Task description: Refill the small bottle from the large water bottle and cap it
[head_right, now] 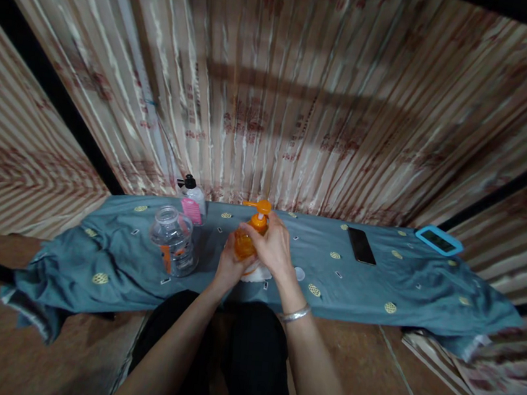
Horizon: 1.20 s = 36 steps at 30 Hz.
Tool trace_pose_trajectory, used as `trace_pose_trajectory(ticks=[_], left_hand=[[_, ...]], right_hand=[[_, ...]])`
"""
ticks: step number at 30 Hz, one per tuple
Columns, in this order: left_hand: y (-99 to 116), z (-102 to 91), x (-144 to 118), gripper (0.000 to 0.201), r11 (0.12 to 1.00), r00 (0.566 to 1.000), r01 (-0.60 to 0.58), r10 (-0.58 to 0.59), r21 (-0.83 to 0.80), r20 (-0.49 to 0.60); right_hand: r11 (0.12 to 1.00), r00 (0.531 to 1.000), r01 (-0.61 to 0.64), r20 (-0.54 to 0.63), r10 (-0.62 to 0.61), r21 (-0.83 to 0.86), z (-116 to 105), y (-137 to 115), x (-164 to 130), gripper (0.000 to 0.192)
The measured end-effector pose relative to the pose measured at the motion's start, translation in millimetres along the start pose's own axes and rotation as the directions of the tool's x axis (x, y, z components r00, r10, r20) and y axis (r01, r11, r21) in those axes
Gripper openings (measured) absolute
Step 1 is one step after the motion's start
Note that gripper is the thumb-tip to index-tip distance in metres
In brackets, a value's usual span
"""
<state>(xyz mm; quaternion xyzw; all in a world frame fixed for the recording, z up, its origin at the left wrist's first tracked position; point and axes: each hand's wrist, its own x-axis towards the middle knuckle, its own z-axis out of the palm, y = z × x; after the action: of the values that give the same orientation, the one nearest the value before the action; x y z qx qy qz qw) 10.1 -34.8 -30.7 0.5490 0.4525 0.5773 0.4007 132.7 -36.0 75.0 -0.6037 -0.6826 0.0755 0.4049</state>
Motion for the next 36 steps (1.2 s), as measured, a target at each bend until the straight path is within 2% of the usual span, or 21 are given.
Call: trace_pose_trajectory(ticks=[5,12,20,29,32,36], left_hand=[[0.7,-0.5,-0.1,0.067,0.999,1.000,-0.008,0.007,0.036,0.001],[4.0,-1.7,1.0,0.065,0.999,1.000,-0.009,0.009,0.033,0.010],[4.5,-2.0,0.4,0.064,1.000,1.000,-0.001,0.001,0.017,-0.012],[5.5,-2.5,0.4,0.067,1.000,1.000,0.013,-0.013,0.021,-0.004],[6.0,-2.9,0.7,0.066,1.000,1.000,0.020,-0.020,0.010,-0.003],[10.4,-4.2,1.0,0.064,1.000,1.000,-0.004,0.004,0.026,0.005]], right_hand=[[0.998,0.999,0.035,0.038,-0.036,0.042,-6.4,0.6,0.6,0.033],[1.000,0.999,0.015,-0.049,-0.014,0.008,3.1,1.1,0.1,0.034],[0.998,0.999,0.044,0.017,-0.045,0.050,-6.2,1.5,-1.9,0.034],[0.993,1.000,0.013,-0.029,-0.010,0.113,0.4,2.7,-1.9,0.033],[0.981,0.999,-0.022,-0.020,0.027,0.192,2.9,12.5,-6.0,0.040],[0.951,0.987,-0.154,-0.011,0.163,0.267,16.7,45.2,-17.4,0.043]])
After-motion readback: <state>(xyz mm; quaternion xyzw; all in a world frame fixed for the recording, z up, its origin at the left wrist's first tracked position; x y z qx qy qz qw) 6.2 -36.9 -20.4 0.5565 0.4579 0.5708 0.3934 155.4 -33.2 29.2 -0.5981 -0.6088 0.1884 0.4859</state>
